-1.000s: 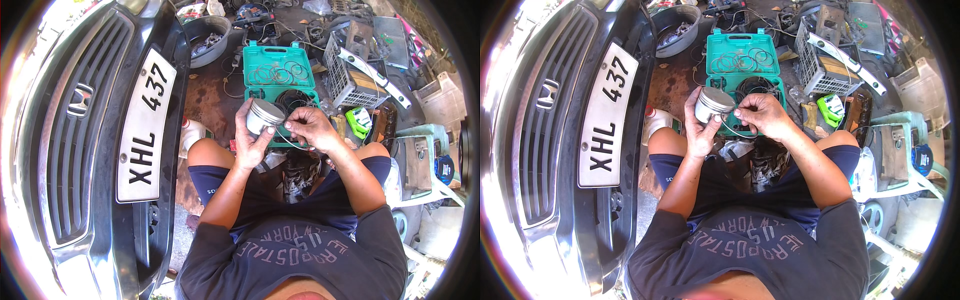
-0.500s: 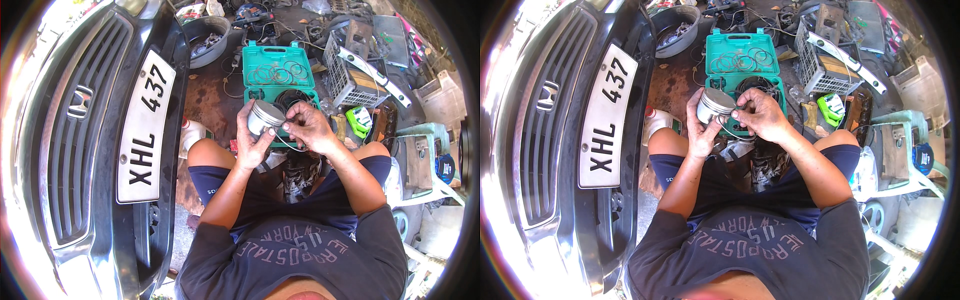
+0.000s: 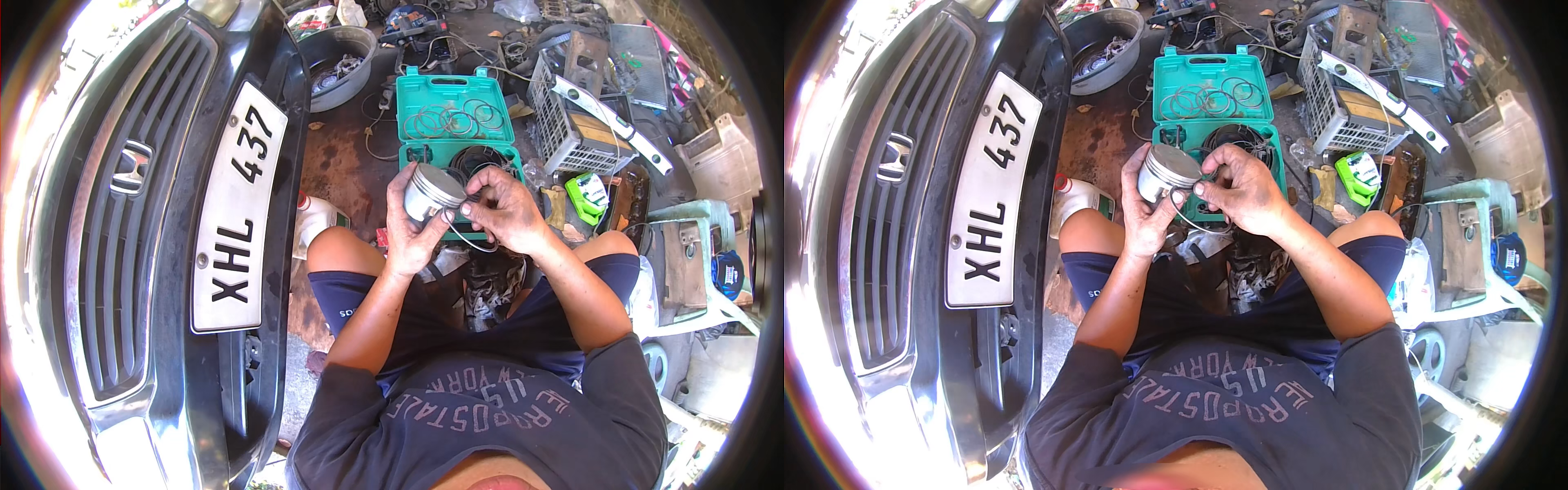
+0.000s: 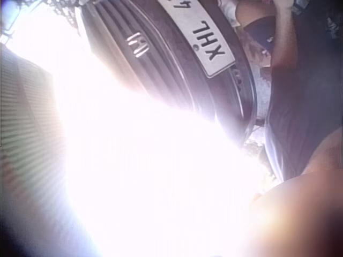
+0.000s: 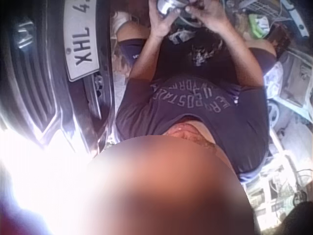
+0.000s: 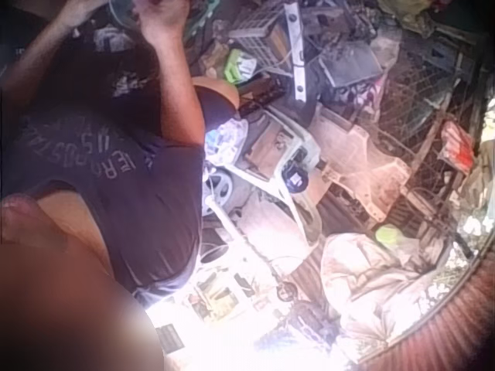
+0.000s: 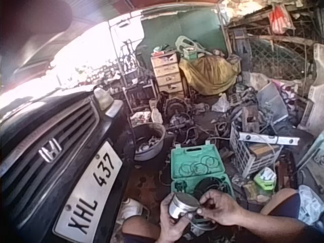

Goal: Manually installing piston rings onto an engine piston.

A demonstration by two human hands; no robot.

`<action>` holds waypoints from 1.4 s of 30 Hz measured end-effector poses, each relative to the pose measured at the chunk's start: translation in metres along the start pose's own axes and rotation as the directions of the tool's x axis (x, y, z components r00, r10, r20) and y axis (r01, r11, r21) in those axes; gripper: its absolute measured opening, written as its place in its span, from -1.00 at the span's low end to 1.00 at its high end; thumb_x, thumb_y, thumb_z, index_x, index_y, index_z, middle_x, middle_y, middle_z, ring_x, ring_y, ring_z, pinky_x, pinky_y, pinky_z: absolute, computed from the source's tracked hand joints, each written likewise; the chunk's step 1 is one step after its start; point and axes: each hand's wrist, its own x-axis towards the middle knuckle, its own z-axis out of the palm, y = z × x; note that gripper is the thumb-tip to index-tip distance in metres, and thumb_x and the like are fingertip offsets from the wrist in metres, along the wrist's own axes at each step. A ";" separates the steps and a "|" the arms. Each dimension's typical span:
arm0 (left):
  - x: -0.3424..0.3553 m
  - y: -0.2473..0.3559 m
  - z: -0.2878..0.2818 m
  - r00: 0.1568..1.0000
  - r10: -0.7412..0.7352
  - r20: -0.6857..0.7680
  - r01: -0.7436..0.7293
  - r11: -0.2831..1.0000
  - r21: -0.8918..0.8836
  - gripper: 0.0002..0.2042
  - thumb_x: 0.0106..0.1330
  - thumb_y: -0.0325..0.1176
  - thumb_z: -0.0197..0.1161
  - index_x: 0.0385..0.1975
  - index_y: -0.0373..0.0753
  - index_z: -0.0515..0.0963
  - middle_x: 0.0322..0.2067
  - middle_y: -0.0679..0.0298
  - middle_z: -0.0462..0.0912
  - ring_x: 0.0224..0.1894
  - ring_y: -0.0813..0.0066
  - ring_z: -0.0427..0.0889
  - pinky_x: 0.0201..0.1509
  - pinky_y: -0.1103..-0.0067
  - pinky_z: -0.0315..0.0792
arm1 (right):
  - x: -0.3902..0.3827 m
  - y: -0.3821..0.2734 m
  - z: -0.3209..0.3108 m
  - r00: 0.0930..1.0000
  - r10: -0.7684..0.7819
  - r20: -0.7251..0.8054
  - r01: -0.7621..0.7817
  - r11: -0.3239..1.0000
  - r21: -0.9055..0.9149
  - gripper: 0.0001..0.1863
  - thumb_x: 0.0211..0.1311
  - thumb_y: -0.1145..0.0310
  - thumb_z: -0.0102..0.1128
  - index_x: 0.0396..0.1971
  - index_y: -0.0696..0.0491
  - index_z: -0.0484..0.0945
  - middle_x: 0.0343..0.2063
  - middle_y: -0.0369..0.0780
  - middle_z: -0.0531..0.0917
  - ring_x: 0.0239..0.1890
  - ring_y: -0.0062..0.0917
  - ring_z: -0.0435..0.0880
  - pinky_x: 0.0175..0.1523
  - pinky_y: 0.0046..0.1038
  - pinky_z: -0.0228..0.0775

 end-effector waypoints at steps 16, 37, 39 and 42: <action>-0.005 -0.008 0.001 0.996 -0.004 -0.093 0.000 0.999 -0.050 -0.26 0.06 -0.10 0.38 0.12 -0.38 0.14 -0.03 0.07 0.39 0.02 0.35 0.41 0.12 0.44 0.31 | -0.008 -0.004 0.011 0.992 0.010 0.126 -0.020 0.997 0.078 -0.42 0.08 0.50 0.26 0.13 0.15 0.27 -0.69 -0.34 0.50 -0.72 -0.75 0.43 -0.65 -0.69 0.26; -0.014 -0.008 0.004 0.998 -0.031 0.060 0.028 0.998 0.053 -0.30 0.12 0.10 0.21 0.06 -0.38 0.24 -0.04 0.08 0.35 0.03 0.33 0.37 0.14 0.43 0.24 | -0.011 -0.020 0.004 0.961 -0.248 0.118 0.274 0.905 -0.324 -0.24 -0.31 0.39 0.44 0.04 0.27 0.37 -0.12 -0.11 0.55 -0.05 -0.50 0.52 0.10 -0.47 0.33; -0.007 -0.005 -0.003 0.989 -0.006 0.151 -0.010 0.994 0.106 -0.28 0.12 0.12 0.21 0.08 -0.38 0.24 -0.02 0.08 0.36 0.05 0.32 0.38 0.15 0.42 0.24 | -0.015 -0.025 0.006 0.961 -0.259 0.099 0.277 0.883 -0.378 -0.25 -0.34 0.38 0.45 0.00 0.27 0.40 -0.16 -0.11 0.57 -0.10 -0.49 0.56 0.06 -0.46 0.36; 0.002 0.016 -0.014 0.955 -0.001 0.297 -0.050 0.985 0.164 -0.27 0.08 0.01 0.33 0.14 -0.34 0.25 0.05 0.09 0.37 0.10 0.30 0.39 0.19 0.41 0.24 | -0.019 -0.031 0.009 0.927 -0.373 0.052 0.347 0.792 -0.503 -0.28 -0.44 0.25 0.45 -0.14 0.25 0.47 -0.28 -0.02 0.60 -0.20 -0.25 0.63 -0.05 -0.38 0.44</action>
